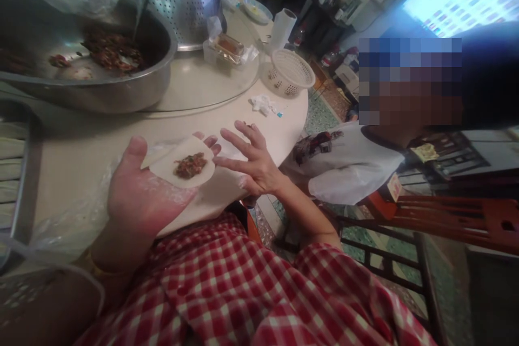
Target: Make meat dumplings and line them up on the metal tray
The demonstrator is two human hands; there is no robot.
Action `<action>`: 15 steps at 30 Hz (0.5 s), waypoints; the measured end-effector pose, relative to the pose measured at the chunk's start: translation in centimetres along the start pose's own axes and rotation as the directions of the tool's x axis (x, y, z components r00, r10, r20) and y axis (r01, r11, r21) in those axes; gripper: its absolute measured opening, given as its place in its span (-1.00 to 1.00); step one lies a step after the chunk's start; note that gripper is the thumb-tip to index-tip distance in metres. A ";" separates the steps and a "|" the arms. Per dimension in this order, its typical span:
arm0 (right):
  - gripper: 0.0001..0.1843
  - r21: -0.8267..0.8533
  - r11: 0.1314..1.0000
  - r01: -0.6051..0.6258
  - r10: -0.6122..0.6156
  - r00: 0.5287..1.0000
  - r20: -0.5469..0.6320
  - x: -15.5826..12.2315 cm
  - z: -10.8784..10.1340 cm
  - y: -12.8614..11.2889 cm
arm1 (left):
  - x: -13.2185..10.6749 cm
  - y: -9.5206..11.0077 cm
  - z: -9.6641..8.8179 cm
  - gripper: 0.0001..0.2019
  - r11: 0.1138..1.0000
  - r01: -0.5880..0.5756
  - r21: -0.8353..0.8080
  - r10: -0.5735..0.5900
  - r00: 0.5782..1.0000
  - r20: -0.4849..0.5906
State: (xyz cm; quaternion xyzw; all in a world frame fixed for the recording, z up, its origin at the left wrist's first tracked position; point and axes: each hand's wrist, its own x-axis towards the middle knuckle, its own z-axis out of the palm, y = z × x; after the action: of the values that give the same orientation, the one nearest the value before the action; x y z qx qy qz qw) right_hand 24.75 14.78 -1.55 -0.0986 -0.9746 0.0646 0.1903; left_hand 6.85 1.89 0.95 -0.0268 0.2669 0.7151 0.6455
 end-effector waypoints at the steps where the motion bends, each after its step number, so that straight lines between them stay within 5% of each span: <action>1: -0.46 0.011 1.000 -0.001 0.001 1.000 -0.018 -0.3 0.0 0.2 | 0.0 0.1 0.0 -0.29 1.000 0.002 -0.012 -0.002 1.000 0.000; 5: -0.46 -0.014 0.984 -0.179 0.176 0.977 -0.122 -0.2 0.5 1.4 | 0.0 0.2 -0.1 -0.28 0.998 0.009 -0.060 -0.008 1.000 0.014; 8: -0.44 -0.048 0.941 -0.336 0.334 0.941 -0.047 1.1 1.6 2.2 | 0.3 0.1 -0.2 -0.28 0.997 0.015 -0.078 -0.015 1.000 0.005; 12: -0.44 -0.057 0.929 -0.366 0.370 0.925 0.092 2.4 3.0 3.3 | 0.5 0.3 -0.4 -0.29 0.993 0.059 -0.101 -0.060 0.998 -0.006; 15: -0.37 -0.009 0.930 -0.368 0.367 0.927 0.070 2.1 3.0 3.9 | 0.6 0.4 -0.3 -0.30 0.994 0.043 -0.098 -0.045 0.999 -0.016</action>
State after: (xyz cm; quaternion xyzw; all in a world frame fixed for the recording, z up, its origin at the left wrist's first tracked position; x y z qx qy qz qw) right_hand 22.36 18.74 -4.20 -0.2767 -0.9449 0.1043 0.1408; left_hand 6.31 2.31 0.58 -0.0707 0.2371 0.7127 0.6564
